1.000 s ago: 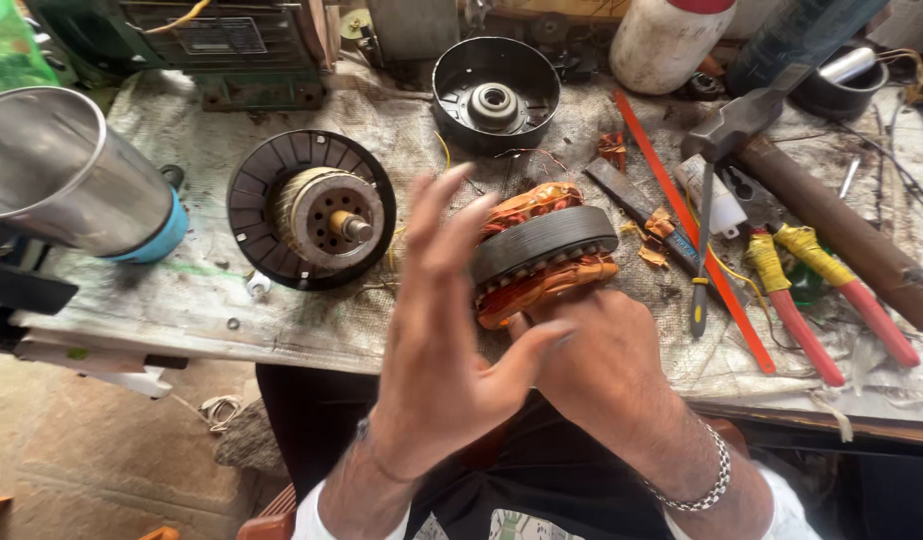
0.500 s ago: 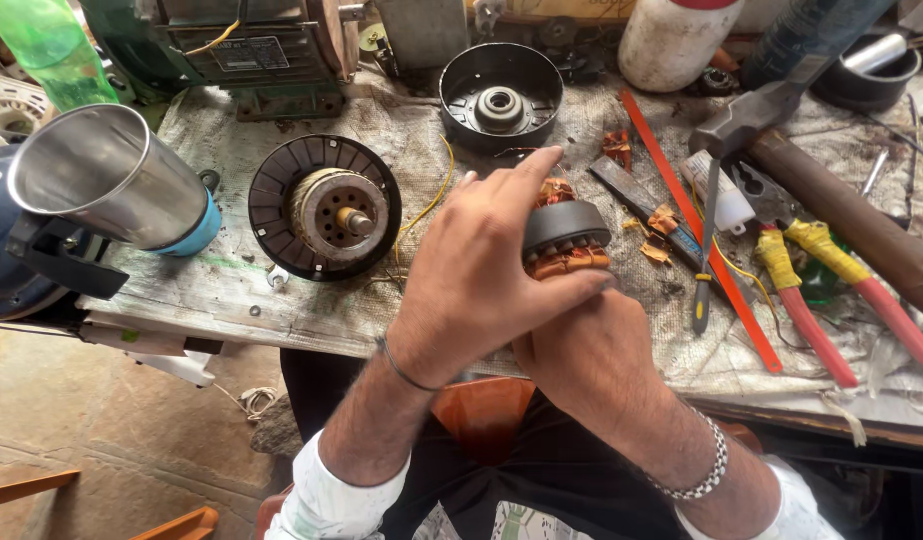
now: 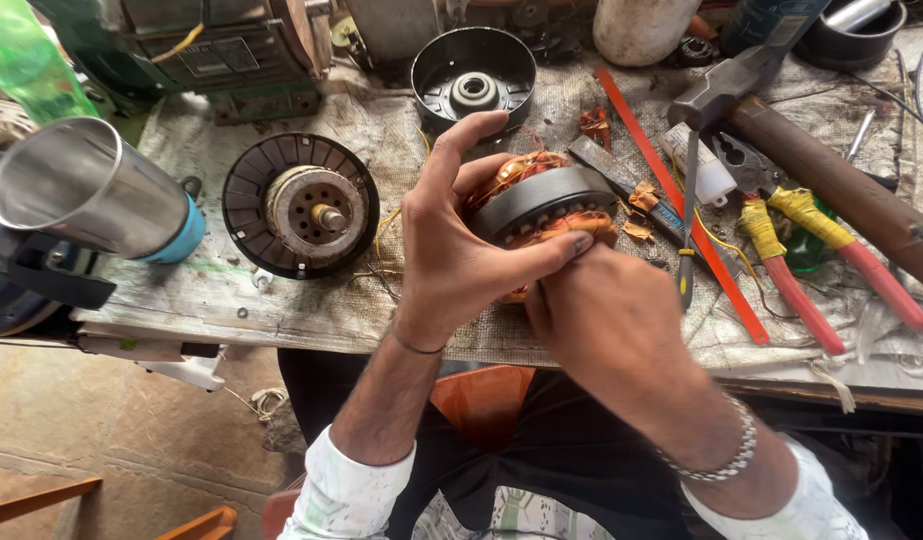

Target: The person holds a motor stator with copper windings in one hand and a black abrasive block in the other, repeatedly sanding the inner surface of the stator while rotating it to work different sections. They continue sanding and turning the stator throughout the episode at a cluttered workbench.

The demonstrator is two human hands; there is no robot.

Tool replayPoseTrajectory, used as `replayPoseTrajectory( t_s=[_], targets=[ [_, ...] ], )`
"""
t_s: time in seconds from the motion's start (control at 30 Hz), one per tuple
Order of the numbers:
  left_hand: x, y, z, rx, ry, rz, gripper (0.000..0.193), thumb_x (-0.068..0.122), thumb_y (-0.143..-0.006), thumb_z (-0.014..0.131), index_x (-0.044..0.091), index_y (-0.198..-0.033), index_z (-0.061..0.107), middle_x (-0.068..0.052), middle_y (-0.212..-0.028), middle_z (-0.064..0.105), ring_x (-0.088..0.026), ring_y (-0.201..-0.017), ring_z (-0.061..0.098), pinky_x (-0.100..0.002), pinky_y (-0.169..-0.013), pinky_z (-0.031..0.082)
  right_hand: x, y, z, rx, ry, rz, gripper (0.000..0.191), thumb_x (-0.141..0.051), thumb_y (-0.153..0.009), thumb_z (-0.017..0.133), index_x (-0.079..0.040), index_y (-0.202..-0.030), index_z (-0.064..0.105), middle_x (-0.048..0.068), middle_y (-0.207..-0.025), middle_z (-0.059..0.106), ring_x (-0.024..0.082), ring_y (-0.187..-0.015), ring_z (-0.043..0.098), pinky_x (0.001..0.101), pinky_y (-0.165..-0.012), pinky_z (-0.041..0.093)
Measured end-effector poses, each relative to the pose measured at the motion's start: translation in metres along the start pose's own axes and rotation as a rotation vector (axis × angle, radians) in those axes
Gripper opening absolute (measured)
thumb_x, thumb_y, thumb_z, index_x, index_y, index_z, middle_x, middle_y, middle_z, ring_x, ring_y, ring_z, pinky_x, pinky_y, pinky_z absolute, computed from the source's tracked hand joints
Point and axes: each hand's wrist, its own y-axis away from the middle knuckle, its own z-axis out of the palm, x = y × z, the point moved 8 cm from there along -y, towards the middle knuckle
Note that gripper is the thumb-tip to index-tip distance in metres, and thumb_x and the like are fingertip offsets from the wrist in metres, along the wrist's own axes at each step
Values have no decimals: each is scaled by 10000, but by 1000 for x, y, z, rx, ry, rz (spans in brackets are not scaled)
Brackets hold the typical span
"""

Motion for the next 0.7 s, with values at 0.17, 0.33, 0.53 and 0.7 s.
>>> replayPoseTrajectory(
  t_s=[0.17, 0.33, 0.53, 0.7],
  targets=[
    [-8, 10, -4, -38, -81, 14, 960, 371, -855, 926, -25, -1526, 363, -195, -1243, 718, -250, -1182, 759, -359, -1101, 663, 2, 3, -2, -68, -36, -29, 249, -278, -870, 702, -58, -757, 735, 151, -666, 688, 342, -616, 699, 470, -568, 566],
    [-17, 12, -3, -112, -120, -146, 850, 437, -829, 880, -26, -1448, 529, -172, -1269, 722, -240, -1183, 770, -360, -1061, 672, -2, 9, -4, -86, -10, -21, 234, -302, -841, 736, -70, -842, 759, 153, -699, 670, 349, -605, 688, 467, -567, 564],
    [-14, 20, -5, -125, -156, -152, 910, 501, -848, 837, -61, -1464, 470, -192, -1342, 635, -276, -1305, 674, -423, -1136, 599, 7, 19, 4, -58, 9, 22, 273, -302, -804, 771, -46, -896, 764, 149, -770, 660, 349, -537, 671, 448, -484, 545],
    [-15, 25, 0, -202, 57, -142, 1055, 593, -979, 765, -80, -1576, 214, -186, -1427, 515, -279, -1410, 570, -437, -1223, 532, 16, 20, 24, -188, 146, 70, 316, -391, -814, 782, -82, -863, 738, 118, -797, 641, 296, -593, 689, 420, -523, 545]
  ],
)
